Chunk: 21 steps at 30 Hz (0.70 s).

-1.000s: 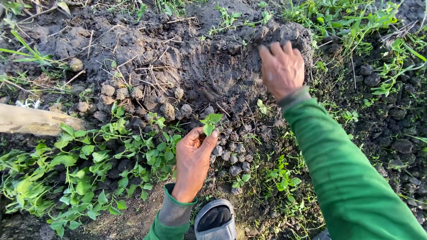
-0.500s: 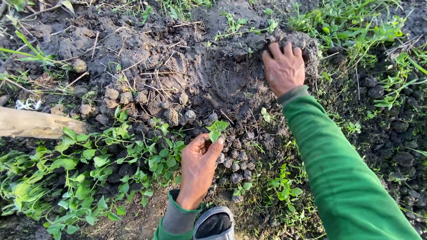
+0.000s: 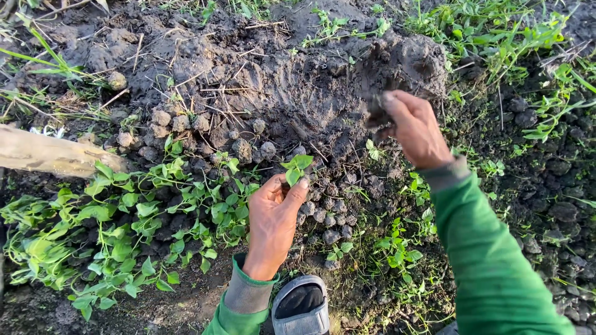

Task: Handling and preparing small seedlings in a garden soil area.

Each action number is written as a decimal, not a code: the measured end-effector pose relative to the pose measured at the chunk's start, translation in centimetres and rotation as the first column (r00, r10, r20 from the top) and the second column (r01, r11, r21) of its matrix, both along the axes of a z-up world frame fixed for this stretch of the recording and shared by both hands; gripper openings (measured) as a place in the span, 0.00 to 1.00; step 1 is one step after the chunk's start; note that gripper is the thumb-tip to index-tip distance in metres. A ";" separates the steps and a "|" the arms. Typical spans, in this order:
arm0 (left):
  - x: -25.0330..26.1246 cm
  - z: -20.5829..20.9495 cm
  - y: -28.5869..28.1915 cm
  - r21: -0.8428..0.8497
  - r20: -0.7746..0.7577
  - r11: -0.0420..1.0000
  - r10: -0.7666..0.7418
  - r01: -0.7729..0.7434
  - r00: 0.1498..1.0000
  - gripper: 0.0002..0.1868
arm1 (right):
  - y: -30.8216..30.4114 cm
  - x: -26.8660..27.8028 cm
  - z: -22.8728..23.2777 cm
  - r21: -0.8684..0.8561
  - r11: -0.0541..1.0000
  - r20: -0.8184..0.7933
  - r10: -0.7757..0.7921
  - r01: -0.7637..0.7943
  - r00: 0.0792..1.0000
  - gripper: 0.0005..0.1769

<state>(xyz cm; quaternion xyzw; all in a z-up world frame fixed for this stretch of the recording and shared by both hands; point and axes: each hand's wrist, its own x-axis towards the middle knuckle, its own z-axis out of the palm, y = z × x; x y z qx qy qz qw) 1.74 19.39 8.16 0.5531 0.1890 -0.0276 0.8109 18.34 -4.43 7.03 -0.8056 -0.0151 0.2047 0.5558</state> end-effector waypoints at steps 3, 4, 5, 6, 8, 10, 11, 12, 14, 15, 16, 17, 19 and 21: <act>-0.3 -0.5 -0.8 -0.039 -0.029 0.999 -0.008 0.007 1.000 0.10 | -0.9 -2.9 -2.6 0.460 0.865 -0.171 -0.136 0.201 0.976 0.14; -0.4 -0.4 -1.0 -0.038 -0.029 0.999 -0.013 0.012 0.999 0.10 | -0.9 -3.9 -2.6 0.462 0.863 -0.172 -0.141 0.206 0.975 0.14; -0.6 -0.3 -1.2 -0.025 -0.022 0.999 -0.025 0.025 0.999 0.10 | -0.9 -5.0 -2.6 0.522 0.820 -0.214 -0.140 0.235 0.967 0.09; -0.7 -0.2 -1.3 -0.011 -0.012 0.999 -0.034 0.034 0.999 0.10 | -0.7 -5.8 -2.5 0.580 0.772 -0.252 -0.132 0.259 0.959 0.05; -0.7 0.5 -1.6 -0.034 -0.024 0.999 -0.025 0.024 0.999 0.10 | 0.0 -7.2 -1.2 0.585 0.771 -0.249 -0.125 0.252 0.960 0.06; -0.8 0.7 -1.9 -0.056 -0.040 0.998 -0.017 0.015 0.999 0.10 | 1.0 -8.6 0.6 0.588 0.770 -0.250 -0.119 0.249 0.961 0.09; -0.9 0.5 -2.1 -0.062 -0.017 0.998 -0.014 0.013 1.000 0.11 | 1.6 -9.2 1.7 0.545 0.805 -0.237 -0.120 0.234 0.964 0.13; -0.9 0.4 -2.2 -0.067 0.009 0.998 -0.012 0.013 1.000 0.11 | 2.1 -9.7 2.8 0.501 0.837 -0.222 -0.122 0.220 0.967 0.17; -0.8 0.6 -2.5 -0.064 0.001 0.998 0.013 -0.013 1.000 0.12 | 2.3 -10.9 2.5 0.461 0.863 -0.207 -0.122 0.207 0.971 0.18; -0.8 0.7 -2.6 -0.062 -0.009 0.997 0.042 -0.042 0.999 0.13 | 2.4 -11.5 2.4 0.419 0.888 -0.193 -0.119 0.191 0.974 0.19; -1.0 0.2 -2.7 -0.061 -0.010 0.997 0.036 -0.037 0.999 0.13 | 2.4 -12.1 1.8 0.419 0.886 -0.194 -0.124 0.197 0.973 0.19; -1.2 -0.3 -2.7 -0.135 0.007 0.990 0.041 -0.040 0.999 0.12 | 2.4 -12.6 1.3 0.398 0.899 -0.159 -0.129 0.183 0.979 0.17; -1.3 -0.5 -2.8 -0.209 0.024 0.977 0.043 -0.037 0.999 0.11 | 2.6 -13.3 1.1 0.376 0.910 -0.123 -0.136 0.173 0.983 0.16; -1.1 0.0 -2.8 -0.196 0.009 0.980 0.046 -0.044 0.999 0.11 | 3.0 -13.4 1.7 0.372 0.915 -0.090 -0.134 0.158 0.987 0.13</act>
